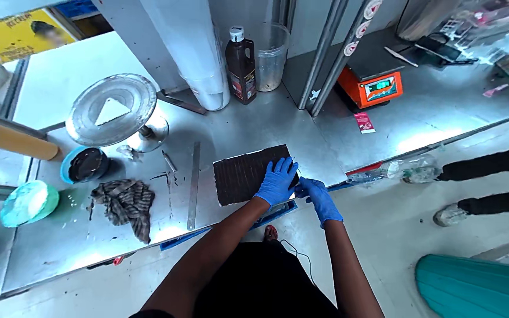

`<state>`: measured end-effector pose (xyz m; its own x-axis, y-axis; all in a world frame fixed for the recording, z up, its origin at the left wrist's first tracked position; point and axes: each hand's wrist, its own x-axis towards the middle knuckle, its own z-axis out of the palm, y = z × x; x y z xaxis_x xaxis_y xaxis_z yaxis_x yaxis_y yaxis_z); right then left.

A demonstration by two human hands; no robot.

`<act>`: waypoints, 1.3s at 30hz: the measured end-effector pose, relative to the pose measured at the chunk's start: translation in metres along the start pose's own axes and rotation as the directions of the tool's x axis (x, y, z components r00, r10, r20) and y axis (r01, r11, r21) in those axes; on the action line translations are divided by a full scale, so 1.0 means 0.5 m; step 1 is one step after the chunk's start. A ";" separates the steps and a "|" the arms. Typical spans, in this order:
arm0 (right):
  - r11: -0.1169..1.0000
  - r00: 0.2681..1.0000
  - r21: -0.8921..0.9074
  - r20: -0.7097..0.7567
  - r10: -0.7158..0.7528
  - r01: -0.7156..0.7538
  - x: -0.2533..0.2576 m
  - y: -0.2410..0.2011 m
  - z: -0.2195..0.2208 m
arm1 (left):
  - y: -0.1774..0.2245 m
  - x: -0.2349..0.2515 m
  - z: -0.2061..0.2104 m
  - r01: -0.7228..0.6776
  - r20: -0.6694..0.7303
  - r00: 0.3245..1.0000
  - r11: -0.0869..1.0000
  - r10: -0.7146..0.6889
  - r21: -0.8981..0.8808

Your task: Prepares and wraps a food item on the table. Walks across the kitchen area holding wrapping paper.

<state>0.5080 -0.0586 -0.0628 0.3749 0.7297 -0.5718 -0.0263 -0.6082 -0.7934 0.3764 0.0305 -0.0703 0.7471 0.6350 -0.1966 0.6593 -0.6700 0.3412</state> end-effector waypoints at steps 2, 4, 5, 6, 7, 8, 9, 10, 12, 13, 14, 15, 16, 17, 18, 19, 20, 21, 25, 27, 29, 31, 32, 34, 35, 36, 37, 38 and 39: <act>0.999 0.999 -0.017 -0.008 -0.033 0.033 -0.002 -0.003 0.002 | 0.005 -0.021 -0.011 0.008 -0.039 0.999 0.999 -0.009 -0.034; 0.999 1.000 0.046 -0.026 0.002 -0.001 0.002 -0.006 0.003 | -0.003 -0.037 -0.007 0.022 -0.080 0.996 0.999 -0.025 -0.038; 0.995 0.999 0.098 -0.031 0.032 -0.028 0.007 -0.006 0.004 | -0.015 -0.042 -0.001 0.035 -0.093 0.995 0.999 -0.037 -0.024; 0.987 0.998 0.149 -0.034 0.058 -0.053 0.012 -0.007 0.005 | -0.028 -0.049 0.002 0.048 -0.102 0.994 0.999 -0.048 -0.006; 0.979 0.996 0.189 -0.038 0.079 -0.070 0.014 -0.009 0.007 | -0.041 -0.059 0.002 0.061 -0.109 0.992 0.998 -0.061 0.004; 0.972 0.995 0.221 -0.041 0.096 -0.085 0.014 -0.013 0.011 | -0.053 -0.071 -0.001 0.080 -0.107 0.991 0.997 -0.079 0.002; 0.964 0.993 0.248 -0.043 0.113 -0.099 0.013 -0.020 0.014 | -0.064 -0.084 -0.009 0.098 -0.094 0.991 0.995 -0.098 -0.007; 0.956 0.991 0.269 -0.044 0.130 -0.113 0.013 -0.029 0.018 | -0.073 -0.097 -0.017 0.112 -0.078 0.991 0.994 -0.113 -0.014; 0.940 0.985 0.310 -0.049 0.167 -0.144 0.007 -0.050 0.027 | -0.087 -0.117 -0.031 0.139 -0.024 0.990 0.990 -0.139 -0.019; 0.927 0.981 0.339 -0.052 0.186 -0.158 0.005 -0.061 0.031 | -0.092 -0.124 -0.035 0.150 0.004 0.989 0.989 -0.150 -0.015; 0.914 0.979 0.370 -0.054 0.198 -0.165 0.004 -0.070 0.035 | -0.097 -0.129 -0.038 0.160 0.025 0.987 0.987 -0.160 -0.010; 0.905 0.978 0.392 -0.057 0.202 -0.164 0.003 -0.079 0.038 | -0.101 -0.132 -0.041 0.168 0.039 0.985 0.986 -0.167 -0.010; 0.899 0.979 0.409 -0.056 0.198 -0.158 0.003 -0.086 0.040 | -0.105 -0.136 -0.044 0.173 0.048 0.984 0.985 -0.171 -0.018; 0.895 0.980 0.419 -0.055 0.192 -0.152 0.005 -0.090 0.041 | -0.109 -0.139 -0.046 0.173 0.054 0.984 0.985 -0.171 -0.028; 0.891 0.980 0.428 -0.058 0.192 -0.149 0.007 -0.093 0.043 | -0.112 -0.142 -0.049 0.170 0.070 0.983 0.985 -0.167 -0.029; 0.888 0.979 0.435 -0.063 0.192 -0.146 0.009 -0.093 0.044 | -0.114 -0.144 -0.053 0.162 0.090 0.983 0.986 -0.159 -0.028; 0.881 0.979 0.450 -0.066 0.192 -0.143 0.010 -0.094 0.045 | -0.116 -0.146 -0.055 0.154 0.104 0.983 0.988 -0.150 -0.027; 0.872 0.981 0.470 -0.062 0.186 -0.136 0.011 -0.095 0.046 | -0.118 -0.147 -0.059 0.146 0.114 0.983 0.989 -0.142 -0.029; 0.878 0.993 0.478 -0.104 0.059 -0.002 0.006 -0.085 0.050 | -0.125 -0.148 -0.086 0.136 0.152 0.980 0.989 -0.127 -0.054; 0.937 0.967 0.272 -0.191 -0.171 0.219 -0.010 -0.057 0.056 | -0.127 -0.148 -0.115 0.146 0.192 0.973 0.987 -0.130 -0.069; 0.863 0.825 -0.111 -0.254 -0.505 0.493 -0.016 -0.005 0.072 | -0.134 -0.141 -0.144 0.149 0.221 0.967 0.984 -0.125 -0.097; 0.549 0.589 -0.543 -0.118 -0.799 0.635 -0.013 0.040 0.089 | -0.155 -0.123 -0.163 0.124 0.244 0.966 0.982 -0.087 -0.140; 0.365 0.485 -0.662 -0.004 -0.875 0.654 -0.008 0.050 0.100 | -0.167 -0.114 -0.172 0.105 0.241 0.969 0.979 -0.060 -0.175; 0.133 0.409 -0.748 0.197 -0.891 0.650 0.003 0.055 0.127 | -0.188 -0.093 -0.194 0.079 0.254 0.967 0.972 -0.021 -0.220; 0.066 0.403 -0.762 0.264 -0.876 0.644 0.010 0.054 0.141 | -0.196 -0.083 -0.209 0.080 0.282 0.959 0.969 -0.011 -0.233; 0.014 0.397 -0.768 0.315 -0.862 0.641 0.019 0.048 0.152 | -0.201 -0.073 -0.226 0.088 0.320 0.947 0.966 -0.006 -0.242; -0.022 0.391 -0.770 0.349 -0.852 0.638 0.030 0.039 0.161 | -0.208 -0.061 -0.240 0.098 0.347 0.938 0.962 -0.004 -0.253; -0.042 0.398 -0.775 0.369 -0.840 0.631 0.043 0.030 0.167 | -0.213 -0.048 -0.254 0.118 0.376 0.927 0.959 -0.012 -0.259; -0.047 0.416 -0.783 0.379 -0.826 0.620 0.055 0.021 0.171 | -0.217 -0.033 -0.267 0.140 0.406 0.914 0.954 -0.022 -0.265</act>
<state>0.4390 -0.0180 -0.1047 -0.1734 0.9249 0.3385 0.9594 0.2362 -0.1540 0.2812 0.1439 0.0185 0.7027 0.4386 -0.5602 0.7113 -0.4480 0.5416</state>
